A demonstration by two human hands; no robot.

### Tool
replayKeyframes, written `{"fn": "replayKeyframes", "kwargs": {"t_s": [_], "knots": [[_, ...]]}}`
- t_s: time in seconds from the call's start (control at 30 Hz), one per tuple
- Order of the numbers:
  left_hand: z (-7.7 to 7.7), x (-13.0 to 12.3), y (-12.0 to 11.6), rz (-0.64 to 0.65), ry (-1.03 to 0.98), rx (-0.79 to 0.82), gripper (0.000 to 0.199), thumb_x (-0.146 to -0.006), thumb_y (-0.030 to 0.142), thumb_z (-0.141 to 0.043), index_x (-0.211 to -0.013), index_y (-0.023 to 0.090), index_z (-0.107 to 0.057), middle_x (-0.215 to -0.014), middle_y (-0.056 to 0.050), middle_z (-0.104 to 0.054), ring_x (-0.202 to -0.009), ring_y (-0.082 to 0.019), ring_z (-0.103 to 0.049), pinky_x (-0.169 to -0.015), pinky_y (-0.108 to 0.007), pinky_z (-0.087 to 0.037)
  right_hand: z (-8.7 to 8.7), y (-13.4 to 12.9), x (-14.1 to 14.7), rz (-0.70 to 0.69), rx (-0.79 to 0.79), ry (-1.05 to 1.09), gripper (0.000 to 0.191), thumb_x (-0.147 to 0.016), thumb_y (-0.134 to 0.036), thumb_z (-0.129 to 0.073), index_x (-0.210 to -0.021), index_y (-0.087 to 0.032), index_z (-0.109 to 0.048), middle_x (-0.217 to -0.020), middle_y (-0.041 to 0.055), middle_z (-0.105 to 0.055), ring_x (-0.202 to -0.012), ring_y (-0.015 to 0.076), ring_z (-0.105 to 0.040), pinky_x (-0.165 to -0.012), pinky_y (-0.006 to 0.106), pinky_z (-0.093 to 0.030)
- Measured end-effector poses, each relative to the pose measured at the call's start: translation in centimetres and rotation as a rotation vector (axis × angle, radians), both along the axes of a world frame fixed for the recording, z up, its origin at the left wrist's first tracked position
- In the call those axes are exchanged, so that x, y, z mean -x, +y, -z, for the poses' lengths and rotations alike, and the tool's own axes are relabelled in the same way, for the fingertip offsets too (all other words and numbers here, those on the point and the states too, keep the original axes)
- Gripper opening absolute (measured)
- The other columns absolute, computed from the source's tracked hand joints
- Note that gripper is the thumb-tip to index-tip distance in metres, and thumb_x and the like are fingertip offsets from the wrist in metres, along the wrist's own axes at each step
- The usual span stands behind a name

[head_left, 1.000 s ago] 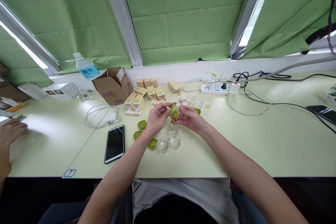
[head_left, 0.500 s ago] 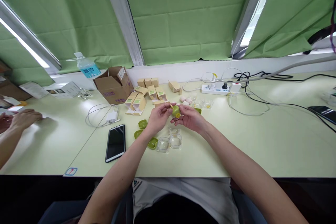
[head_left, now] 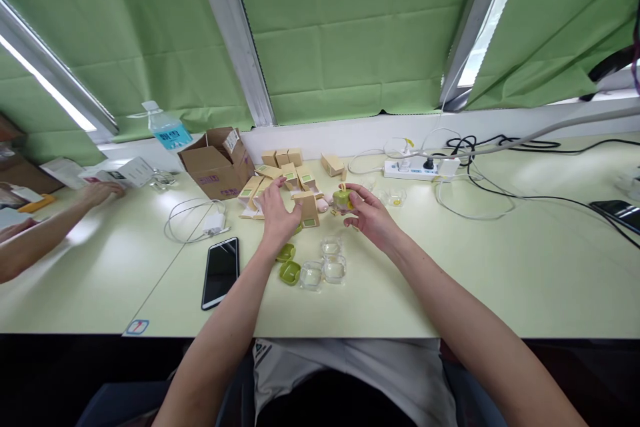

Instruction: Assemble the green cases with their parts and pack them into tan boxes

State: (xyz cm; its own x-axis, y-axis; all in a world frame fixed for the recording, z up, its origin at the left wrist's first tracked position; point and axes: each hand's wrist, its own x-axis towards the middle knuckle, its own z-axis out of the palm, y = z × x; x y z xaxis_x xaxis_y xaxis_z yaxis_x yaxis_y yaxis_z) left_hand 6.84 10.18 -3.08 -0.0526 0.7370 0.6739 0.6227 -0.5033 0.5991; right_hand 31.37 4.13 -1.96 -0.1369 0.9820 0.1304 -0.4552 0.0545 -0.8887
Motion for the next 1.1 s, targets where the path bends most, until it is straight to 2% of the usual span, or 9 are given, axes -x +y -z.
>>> {"fn": "replayKeyframes", "kwargs": {"t_s": [0.13,0.27,0.4,0.57,0.63,0.73,0.8,0.87,1.1], "knots": [[0.5,-0.8,-0.4,0.031,0.15,0.087,0.065,-0.083,0.037,-0.083,-0.139,0.022,-0.056,-0.128,-0.017,-0.063,-0.128,-0.043,-0.054,-0.111,-0.064,-0.042,0.1,0.3,0.3,0.095,-0.023,-0.015,0.054,-0.077,-0.055,-0.094,-0.118,-0.029,-0.071,-0.092,-0.0015,-0.075,-0.075,0.0135,-0.066,-0.061,0.024,-0.053],[1.1,-2.3,-1.1,0.008,0.207,0.065,0.067,-0.079,0.052,-0.089,-0.131,0.023,-0.057,-0.128,-0.017,-0.062,-0.125,-0.044,-0.057,-0.108,-0.062,-0.045,0.4,0.5,0.5,0.209,-0.087,-0.064,0.06,-0.074,-0.053,-0.096,-0.119,-0.027,-0.067,-0.091,0.0004,-0.078,-0.081,0.0173,-0.07,-0.07,0.031,-0.06],[1.6,-2.8,-1.0,0.05,0.18,0.047,0.052,-0.084,0.04,-0.084,-0.124,0.022,-0.056,-0.121,-0.014,-0.062,-0.118,-0.039,-0.063,-0.102,-0.055,-0.051,0.5,0.6,0.3,0.247,-0.117,-0.086,0.061,-0.071,-0.048,-0.099,-0.115,-0.028,-0.061,-0.103,0.0009,-0.077,-0.087,0.0183,-0.074,-0.086,0.041,-0.067],[0.4,-2.0,-1.5,0.277,0.301,0.053,0.044,-0.089,0.023,-0.07,-0.131,0.024,-0.055,-0.13,-0.014,-0.058,-0.116,-0.031,-0.063,-0.094,-0.046,-0.056,-0.2,0.3,0.1,0.266,-0.154,-0.108,0.061,-0.073,-0.048,-0.097,-0.12,-0.029,-0.062,-0.117,0.0023,-0.072,-0.101,0.0209,-0.076,-0.101,0.046,-0.066],[-0.4,-1.8,-2.0,0.344,0.34,0.063,0.044,-0.088,0.02,-0.069,-0.13,0.025,-0.058,-0.135,-0.014,-0.054,-0.115,-0.03,-0.064,-0.092,-0.043,-0.057,-0.7,0.1,0.2,0.26,-0.185,-0.116,0.06,-0.076,-0.053,-0.094,-0.121,-0.027,-0.065,-0.122,0.0043,-0.071,-0.105,0.0222,-0.074,-0.097,0.043,-0.068],[-1.3,-1.6,-2.6,0.389,0.366,0.037,0.042,-0.087,0.019,-0.071,-0.127,0.026,-0.062,-0.139,-0.013,-0.051,-0.119,-0.031,-0.063,-0.097,-0.045,-0.057,-1.2,-0.1,0.7,0.247,-0.236,-0.175,0.057,-0.08,-0.059,-0.089,-0.12,-0.027,-0.065,-0.122,0.0052,-0.07,-0.106,0.0239,-0.07,-0.075,0.036,-0.07],[-1.6,-1.5,-2.7,0.416,0.358,0.025,0.039,-0.087,0.018,-0.07,-0.124,0.026,-0.063,-0.137,-0.013,-0.053,-0.121,-0.031,-0.063,-0.1,-0.045,-0.056,-1.2,-0.2,1.1,0.255,-0.262,-0.244,0.057,-0.082,-0.063,-0.086,-0.121,-0.028,-0.064,-0.116,0.0059,-0.071,-0.106,0.0254,-0.067,-0.058,0.029,-0.064],[-1.8,-1.3,-2.7,0.454,0.327,0.019,0.036,-0.087,0.016,-0.069,-0.121,0.026,-0.063,-0.132,-0.011,-0.057,-0.12,-0.03,-0.062,-0.101,-0.044,-0.056,-0.9,-0.2,1.5,0.255,-0.274,-0.31,0.058,-0.086,-0.067,-0.08,-0.125,-0.028,-0.062,-0.113,0.007,-0.071,-0.104,0.0258,-0.066,-0.049,0.025,-0.055],[-1.9,-1.5,-2.8,0.576,0.165,0.132,0.044,-0.081,0.014,-0.072,-0.122,0.027,-0.063,-0.118,-0.006,-0.067,-0.106,-0.023,-0.064,-0.088,-0.036,-0.059,-0.1,-0.5,1.7,0.217,-0.323,-0.482,0.048,-0.103,-0.063,-0.061,-0.134,-0.028,-0.056,-0.125,0.0084,-0.072,-0.101,0.0235,-0.072,-0.059,0.027,-0.055]]}}
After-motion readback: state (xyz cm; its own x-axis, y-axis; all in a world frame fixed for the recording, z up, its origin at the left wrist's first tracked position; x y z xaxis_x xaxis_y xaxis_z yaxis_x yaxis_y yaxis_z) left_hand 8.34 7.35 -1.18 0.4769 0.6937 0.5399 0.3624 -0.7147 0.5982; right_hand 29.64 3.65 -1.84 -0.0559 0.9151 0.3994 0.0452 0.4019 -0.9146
